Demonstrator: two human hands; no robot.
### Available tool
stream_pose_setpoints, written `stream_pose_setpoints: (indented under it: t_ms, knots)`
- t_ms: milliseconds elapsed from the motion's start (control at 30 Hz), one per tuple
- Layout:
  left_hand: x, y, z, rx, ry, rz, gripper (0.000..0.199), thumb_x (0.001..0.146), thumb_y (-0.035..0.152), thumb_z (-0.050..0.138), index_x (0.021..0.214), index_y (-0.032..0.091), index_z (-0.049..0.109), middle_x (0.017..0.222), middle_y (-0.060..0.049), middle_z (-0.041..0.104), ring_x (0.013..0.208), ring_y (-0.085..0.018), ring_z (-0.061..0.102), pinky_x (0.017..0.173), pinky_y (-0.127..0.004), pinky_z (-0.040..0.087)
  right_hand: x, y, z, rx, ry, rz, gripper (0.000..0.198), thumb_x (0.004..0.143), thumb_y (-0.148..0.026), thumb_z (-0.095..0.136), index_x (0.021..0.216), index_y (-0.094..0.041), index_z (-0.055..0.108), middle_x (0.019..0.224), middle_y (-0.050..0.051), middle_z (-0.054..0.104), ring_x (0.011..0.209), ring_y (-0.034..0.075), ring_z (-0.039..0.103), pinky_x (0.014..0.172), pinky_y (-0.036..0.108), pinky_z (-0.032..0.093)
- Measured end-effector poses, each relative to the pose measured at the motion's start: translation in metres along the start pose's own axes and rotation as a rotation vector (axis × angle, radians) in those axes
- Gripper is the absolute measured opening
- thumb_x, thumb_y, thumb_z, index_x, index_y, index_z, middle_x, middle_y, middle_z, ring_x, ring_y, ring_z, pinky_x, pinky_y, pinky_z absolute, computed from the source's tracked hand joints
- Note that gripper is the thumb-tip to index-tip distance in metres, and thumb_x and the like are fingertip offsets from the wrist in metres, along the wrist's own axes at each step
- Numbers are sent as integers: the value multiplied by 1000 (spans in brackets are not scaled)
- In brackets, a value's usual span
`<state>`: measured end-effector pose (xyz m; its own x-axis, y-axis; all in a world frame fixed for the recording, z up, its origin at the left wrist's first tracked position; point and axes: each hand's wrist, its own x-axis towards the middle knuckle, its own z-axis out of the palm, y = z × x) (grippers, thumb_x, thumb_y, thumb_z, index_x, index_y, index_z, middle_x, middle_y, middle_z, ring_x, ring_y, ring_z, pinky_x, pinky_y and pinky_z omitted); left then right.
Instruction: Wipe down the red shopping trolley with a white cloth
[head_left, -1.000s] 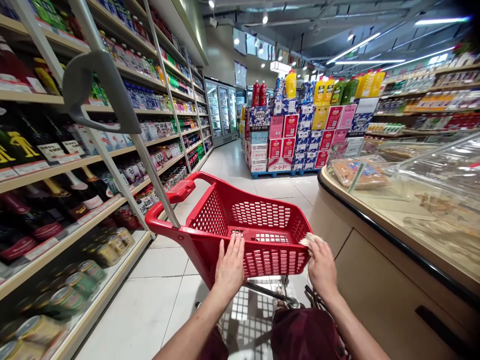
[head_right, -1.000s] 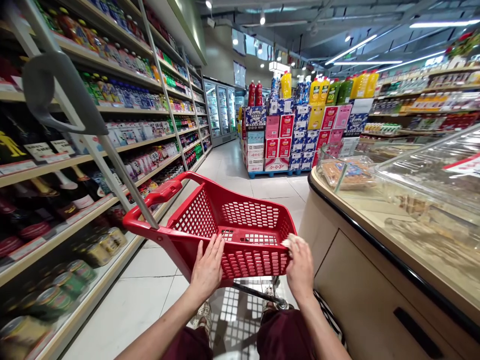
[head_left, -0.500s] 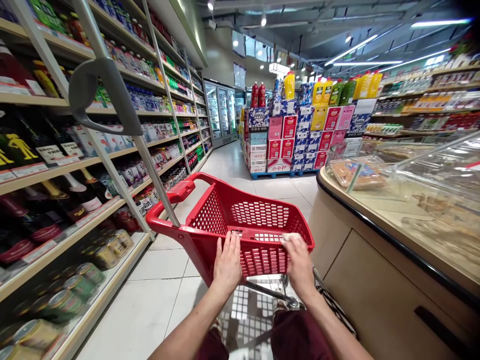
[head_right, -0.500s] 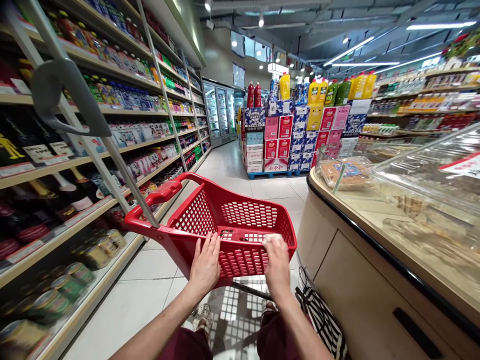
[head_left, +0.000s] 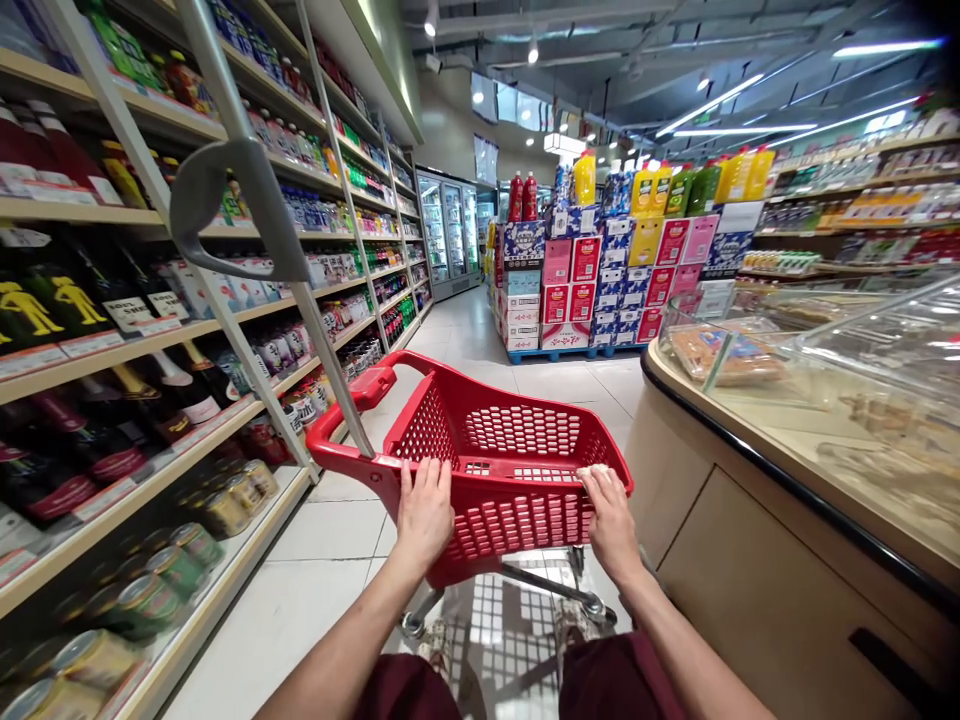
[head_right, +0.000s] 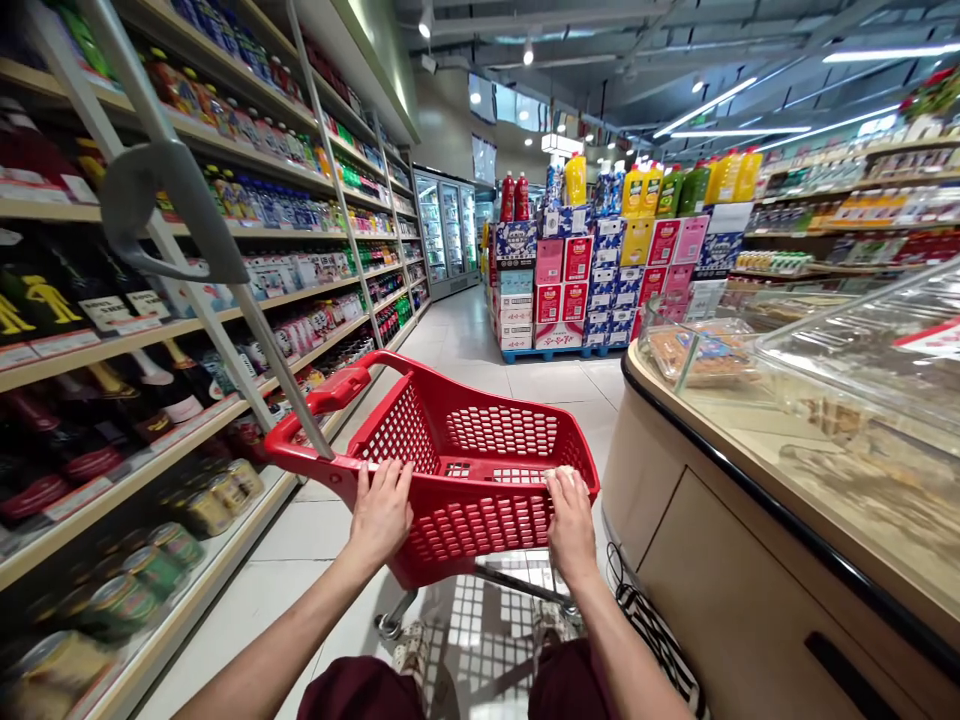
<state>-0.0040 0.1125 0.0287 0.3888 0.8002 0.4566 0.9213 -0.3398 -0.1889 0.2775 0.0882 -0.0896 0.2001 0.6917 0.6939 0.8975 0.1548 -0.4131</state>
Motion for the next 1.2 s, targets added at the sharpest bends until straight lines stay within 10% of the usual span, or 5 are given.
stream_pose_setpoints:
  t_ms: [400,533,667,900,1200]
  knots:
    - [-28,-4,-36,-265,113,266,45,72,16,42,116,18,48,119,-6,54,115,-19,42,104,-39,21,39,-129,34,490,-231,-250,62,62,2,32,117,-21,52,123,4,49,123,17,32,102,42,30]
    - [-41,-65,-65,-271,388,-154,34,76,20,41,108,20,52,110,-7,57,110,-22,45,101,-46,24,50,-127,32,512,-165,-56,56,63,-1,33,110,-19,58,117,6,53,116,17,42,102,41,31]
    - [-37,-90,-72,-294,259,-324,21,75,30,45,81,19,62,107,-8,57,112,-26,41,96,-43,34,52,-169,29,629,-159,-88,54,65,-2,33,110,-18,58,118,6,53,115,16,44,102,37,32]
    - [-32,-55,-73,-269,230,-307,15,72,25,48,80,21,60,108,-4,58,115,-25,39,97,-44,31,46,-238,-21,793,-124,-231,54,73,-3,33,122,-20,47,121,5,53,112,16,48,97,35,40]
    - [-20,-3,-77,-404,190,-102,24,71,19,48,93,20,56,101,-4,61,103,-21,49,103,-46,19,200,-230,-91,376,170,-774,49,82,-5,32,125,-28,41,133,-5,38,131,19,13,107,48,16]
